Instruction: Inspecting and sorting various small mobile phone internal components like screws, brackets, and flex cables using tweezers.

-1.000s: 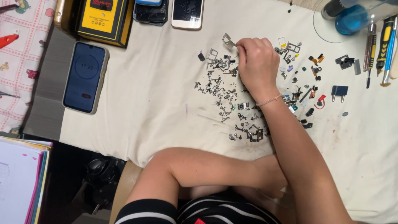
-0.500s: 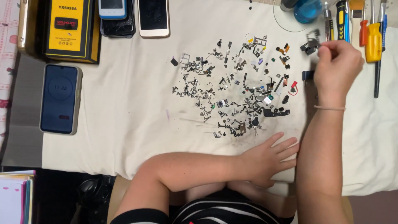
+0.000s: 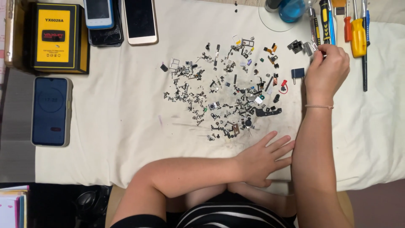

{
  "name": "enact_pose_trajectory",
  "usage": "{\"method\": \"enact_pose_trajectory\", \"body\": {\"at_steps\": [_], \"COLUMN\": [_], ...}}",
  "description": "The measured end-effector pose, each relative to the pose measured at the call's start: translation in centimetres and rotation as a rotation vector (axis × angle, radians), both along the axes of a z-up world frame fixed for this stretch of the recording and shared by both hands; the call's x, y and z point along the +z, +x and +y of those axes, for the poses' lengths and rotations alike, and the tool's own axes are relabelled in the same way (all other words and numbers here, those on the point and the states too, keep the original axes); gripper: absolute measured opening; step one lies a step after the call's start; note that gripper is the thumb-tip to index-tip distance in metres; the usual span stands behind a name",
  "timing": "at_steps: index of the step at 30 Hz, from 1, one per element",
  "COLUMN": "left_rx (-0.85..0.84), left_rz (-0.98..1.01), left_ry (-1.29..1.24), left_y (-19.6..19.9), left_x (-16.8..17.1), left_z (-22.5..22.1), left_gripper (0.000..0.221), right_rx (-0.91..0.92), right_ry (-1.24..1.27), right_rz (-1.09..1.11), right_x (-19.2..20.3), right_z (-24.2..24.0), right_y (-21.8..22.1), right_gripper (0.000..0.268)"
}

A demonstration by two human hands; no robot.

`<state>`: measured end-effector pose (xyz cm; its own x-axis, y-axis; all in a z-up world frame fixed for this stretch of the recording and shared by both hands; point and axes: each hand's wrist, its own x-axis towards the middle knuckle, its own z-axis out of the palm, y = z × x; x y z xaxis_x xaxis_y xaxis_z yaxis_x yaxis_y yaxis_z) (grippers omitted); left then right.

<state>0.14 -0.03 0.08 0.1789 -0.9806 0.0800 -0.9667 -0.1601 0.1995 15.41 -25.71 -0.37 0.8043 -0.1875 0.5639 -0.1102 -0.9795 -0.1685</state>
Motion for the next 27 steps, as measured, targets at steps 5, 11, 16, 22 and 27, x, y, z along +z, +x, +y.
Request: {"method": "enact_pose_trajectory", "body": {"at_steps": [5, 11, 16, 22, 27], "left_rx": [-0.006, 0.016, 0.03, 0.062, -0.064], "left_rz": [-0.029, 0.035, 0.06, 0.224, 0.223], "left_ry": [0.013, -0.074, -0.103, -0.011, 0.031], "left_y": [0.2, -0.2, -0.3, -0.2, -0.9], "left_x": [0.3, -0.3, -0.4, 0.3, -2.1], "left_z": [0.1, 0.0, -0.1, -0.2, -0.8], "left_gripper": [0.096, 0.094, 0.068, 0.066, 0.049], "right_rx": [0.008, 0.195, 0.414, 0.677, 0.659], "right_ry": [0.032, 0.247, 0.673, 0.456, 0.342], "right_rz": [-0.034, -0.101, 0.199, 0.415, 0.445], "right_x": [0.6, 4.8, 7.3, 4.5, 3.3], "right_z": [0.4, 6.6, 17.4, 25.1, 27.3], "right_y": [0.0, -0.8, 0.5, 4.9, 6.0], "right_gripper": [0.014, 0.013, 0.016, 0.018, 0.017]}}
